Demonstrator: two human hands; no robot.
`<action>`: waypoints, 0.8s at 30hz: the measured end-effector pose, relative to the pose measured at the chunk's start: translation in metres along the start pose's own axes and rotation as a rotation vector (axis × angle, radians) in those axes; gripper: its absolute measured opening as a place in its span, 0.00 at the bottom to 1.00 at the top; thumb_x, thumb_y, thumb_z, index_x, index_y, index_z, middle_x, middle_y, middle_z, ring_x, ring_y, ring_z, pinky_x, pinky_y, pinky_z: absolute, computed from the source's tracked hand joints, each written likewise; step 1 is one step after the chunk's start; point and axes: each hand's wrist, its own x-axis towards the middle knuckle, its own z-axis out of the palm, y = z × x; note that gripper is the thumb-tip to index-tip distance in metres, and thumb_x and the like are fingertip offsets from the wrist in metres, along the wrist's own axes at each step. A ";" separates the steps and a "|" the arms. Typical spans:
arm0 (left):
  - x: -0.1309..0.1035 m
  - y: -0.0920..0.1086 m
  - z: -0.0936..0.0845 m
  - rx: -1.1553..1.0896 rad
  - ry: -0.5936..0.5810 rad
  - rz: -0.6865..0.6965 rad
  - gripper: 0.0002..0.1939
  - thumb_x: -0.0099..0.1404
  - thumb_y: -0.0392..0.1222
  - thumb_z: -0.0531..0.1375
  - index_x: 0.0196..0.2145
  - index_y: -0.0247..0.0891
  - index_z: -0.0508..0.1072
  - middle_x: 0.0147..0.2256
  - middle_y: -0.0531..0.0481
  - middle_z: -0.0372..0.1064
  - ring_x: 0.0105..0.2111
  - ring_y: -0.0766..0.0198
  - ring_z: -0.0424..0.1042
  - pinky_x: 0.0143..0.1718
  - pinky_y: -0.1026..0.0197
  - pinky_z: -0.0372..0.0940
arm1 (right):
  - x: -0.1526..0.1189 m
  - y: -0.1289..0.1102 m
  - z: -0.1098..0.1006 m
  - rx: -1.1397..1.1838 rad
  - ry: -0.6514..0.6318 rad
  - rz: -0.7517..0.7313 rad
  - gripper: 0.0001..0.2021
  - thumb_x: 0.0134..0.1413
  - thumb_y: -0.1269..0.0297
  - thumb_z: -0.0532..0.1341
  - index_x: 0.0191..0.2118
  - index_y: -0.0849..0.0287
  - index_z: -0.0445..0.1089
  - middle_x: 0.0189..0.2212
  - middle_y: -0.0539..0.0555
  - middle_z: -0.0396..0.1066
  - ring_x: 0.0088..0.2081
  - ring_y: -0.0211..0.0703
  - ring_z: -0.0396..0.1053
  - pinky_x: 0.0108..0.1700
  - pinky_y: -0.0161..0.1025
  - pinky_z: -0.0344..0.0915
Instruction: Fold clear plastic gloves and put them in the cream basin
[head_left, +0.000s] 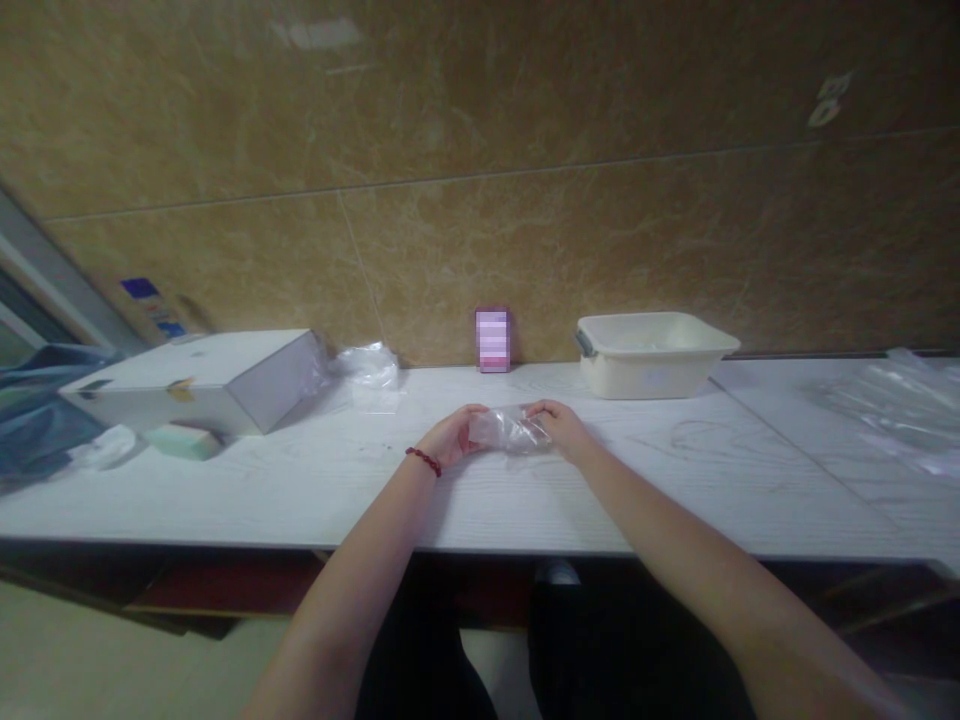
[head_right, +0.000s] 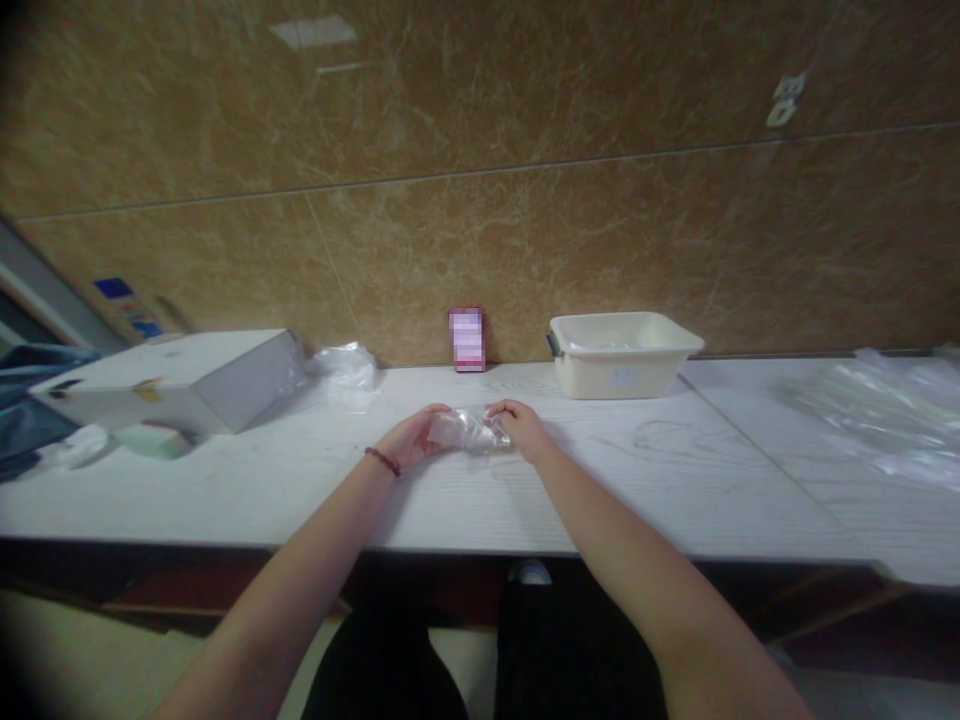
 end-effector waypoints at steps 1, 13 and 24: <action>0.001 -0.001 -0.001 0.015 0.004 -0.002 0.08 0.50 0.31 0.54 0.31 0.35 0.67 0.27 0.50 0.66 0.27 0.66 0.68 0.26 0.64 0.64 | 0.000 0.001 0.000 -0.004 -0.002 -0.005 0.09 0.35 0.70 0.50 0.22 0.59 0.66 0.23 0.48 0.67 0.25 0.34 0.62 0.30 0.33 0.57; 0.002 0.001 0.000 0.108 0.185 0.189 0.15 0.45 0.30 0.60 0.34 0.32 0.70 0.22 0.52 0.67 0.18 0.75 0.62 0.19 0.72 0.55 | -0.005 -0.011 0.003 0.311 -0.044 0.211 0.15 0.43 0.64 0.57 0.39 0.53 0.55 0.28 0.47 0.66 0.25 0.33 0.65 0.30 0.34 0.63; 0.006 0.000 -0.005 0.076 0.182 0.324 0.21 0.44 0.32 0.61 0.39 0.36 0.67 0.26 0.54 0.67 0.21 0.75 0.63 0.21 0.73 0.56 | -0.015 -0.015 0.007 0.329 -0.261 0.346 0.23 0.38 0.70 0.63 0.41 0.56 0.52 0.27 0.51 0.67 0.28 0.37 0.68 0.31 0.35 0.65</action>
